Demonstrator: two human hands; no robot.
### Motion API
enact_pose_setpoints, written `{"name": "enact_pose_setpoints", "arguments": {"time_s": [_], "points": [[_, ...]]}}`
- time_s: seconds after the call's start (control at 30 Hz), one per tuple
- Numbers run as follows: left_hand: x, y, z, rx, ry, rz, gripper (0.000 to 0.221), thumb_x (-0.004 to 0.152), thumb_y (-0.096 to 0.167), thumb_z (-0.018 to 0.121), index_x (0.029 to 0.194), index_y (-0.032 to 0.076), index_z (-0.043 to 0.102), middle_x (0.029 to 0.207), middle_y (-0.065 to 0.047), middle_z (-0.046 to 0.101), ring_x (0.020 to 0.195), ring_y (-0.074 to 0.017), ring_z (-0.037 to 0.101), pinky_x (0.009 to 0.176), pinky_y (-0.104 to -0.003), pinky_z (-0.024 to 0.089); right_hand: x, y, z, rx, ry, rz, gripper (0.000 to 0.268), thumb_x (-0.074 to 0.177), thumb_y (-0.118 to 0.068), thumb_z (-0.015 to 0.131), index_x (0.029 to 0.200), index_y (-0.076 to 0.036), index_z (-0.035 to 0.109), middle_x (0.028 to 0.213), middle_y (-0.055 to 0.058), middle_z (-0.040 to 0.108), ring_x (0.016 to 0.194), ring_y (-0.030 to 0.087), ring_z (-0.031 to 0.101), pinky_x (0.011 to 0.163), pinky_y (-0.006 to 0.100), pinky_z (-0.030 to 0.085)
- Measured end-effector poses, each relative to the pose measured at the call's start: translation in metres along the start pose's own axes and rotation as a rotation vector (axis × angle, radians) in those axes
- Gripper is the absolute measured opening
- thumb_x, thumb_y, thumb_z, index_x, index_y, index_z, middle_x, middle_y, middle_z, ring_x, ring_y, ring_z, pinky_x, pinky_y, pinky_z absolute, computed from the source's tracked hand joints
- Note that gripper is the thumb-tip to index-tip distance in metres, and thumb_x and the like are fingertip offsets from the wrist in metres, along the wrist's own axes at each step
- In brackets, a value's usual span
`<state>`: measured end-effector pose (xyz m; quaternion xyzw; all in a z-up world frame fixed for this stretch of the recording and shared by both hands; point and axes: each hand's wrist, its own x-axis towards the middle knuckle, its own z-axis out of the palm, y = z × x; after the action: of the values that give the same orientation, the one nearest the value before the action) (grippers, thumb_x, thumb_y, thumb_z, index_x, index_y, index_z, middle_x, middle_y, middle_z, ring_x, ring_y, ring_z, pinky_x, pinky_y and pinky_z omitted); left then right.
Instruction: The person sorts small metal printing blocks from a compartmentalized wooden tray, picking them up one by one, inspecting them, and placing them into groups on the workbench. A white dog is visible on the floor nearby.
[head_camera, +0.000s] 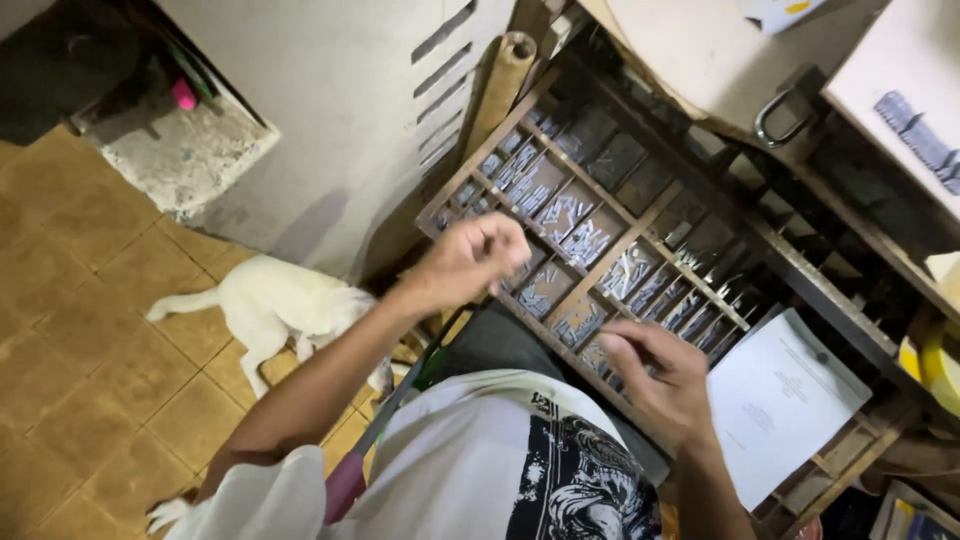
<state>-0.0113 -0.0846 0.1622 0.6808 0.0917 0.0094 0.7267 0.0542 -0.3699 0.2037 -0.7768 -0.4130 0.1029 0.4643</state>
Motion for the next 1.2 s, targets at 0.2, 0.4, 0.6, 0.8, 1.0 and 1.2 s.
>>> {"name": "enact_pose_setpoints", "arguments": {"time_s": [0.2, 0.4, 0.6, 0.8, 1.0, 1.2], "points": [[-0.008, -0.011, 0.033, -0.218, -0.017, 0.254, 0.019, 0.099, 0.02, 0.07, 0.106, 0.003, 0.068, 0.071, -0.003, 0.063, 0.06, -0.0078, 0.064, 0.05, -0.022, 0.057, 0.041, -0.034, 0.024, 0.092, 0.136, -0.053, 0.014, 0.093, -0.003, 0.07, 0.104, -0.001, 0.078, 0.064, 0.011, 0.065, 0.053, 0.013, 0.049, 0.049, 0.03, 0.045], [-0.015, 0.0, 0.035, -0.17, -0.035, 0.316, 0.017, 0.1, 0.015, 0.068, 0.106, 0.0, 0.067, 0.07, -0.001, 0.057, 0.062, -0.0084, 0.064, 0.051, -0.021, 0.058, 0.053, -0.039, 0.03, 0.101, 0.148, -0.098, 0.013, 0.094, -0.002, 0.069, 0.104, 0.0, 0.078, 0.064, 0.01, 0.065, 0.051, 0.011, 0.05, 0.047, 0.027, 0.044], [-0.018, -0.013, 0.05, -0.41, -0.078, 0.119, 0.019, 0.1, 0.017, 0.067, 0.106, -0.001, 0.067, 0.074, -0.005, 0.064, 0.064, -0.0101, 0.066, 0.052, -0.021, 0.061, 0.045, -0.003, 0.039, 0.003, 0.188, -0.188, 0.014, 0.092, -0.001, 0.072, 0.105, -0.003, 0.079, 0.066, 0.01, 0.064, 0.049, 0.017, 0.054, 0.044, 0.03, 0.044], [-0.018, -0.022, 0.047, -0.343, 0.079, 0.224, 0.025, 0.09, 0.016, 0.082, 0.11, 0.004, 0.074, 0.087, -0.009, 0.069, 0.072, -0.0104, 0.069, 0.059, -0.021, 0.061, 0.053, -0.012, 0.048, 0.531, 0.158, 0.299, 0.015, 0.101, -0.005, 0.062, 0.088, -0.002, 0.067, 0.064, 0.007, 0.059, 0.055, 0.016, 0.057, 0.045, 0.027, 0.051], [0.003, -0.058, 0.038, -0.023, 0.363, 0.562, 0.019, 0.089, 0.014, 0.083, 0.109, 0.016, 0.082, 0.105, -0.006, 0.077, 0.084, -0.0129, 0.075, 0.073, -0.024, 0.061, 0.068, 0.038, 0.08, 1.084, -0.036, 0.802, 0.024, 0.102, -0.021, 0.059, 0.109, 0.0, 0.067, 0.073, 0.006, 0.06, 0.061, 0.014, 0.063, 0.041, 0.025, 0.048], [0.008, -0.057, 0.008, -0.039, 0.492, 0.639, 0.024, 0.089, 0.001, 0.079, 0.113, 0.004, 0.08, 0.106, -0.013, 0.08, 0.094, -0.0227, 0.079, 0.079, -0.031, 0.066, 0.171, 0.134, 0.069, -0.29, 0.102, 0.034, 0.021, 0.107, -0.012, 0.057, 0.113, 0.007, 0.065, 0.099, 0.031, 0.062, 0.097, 0.045, 0.063, 0.08, 0.051, 0.05]]}}
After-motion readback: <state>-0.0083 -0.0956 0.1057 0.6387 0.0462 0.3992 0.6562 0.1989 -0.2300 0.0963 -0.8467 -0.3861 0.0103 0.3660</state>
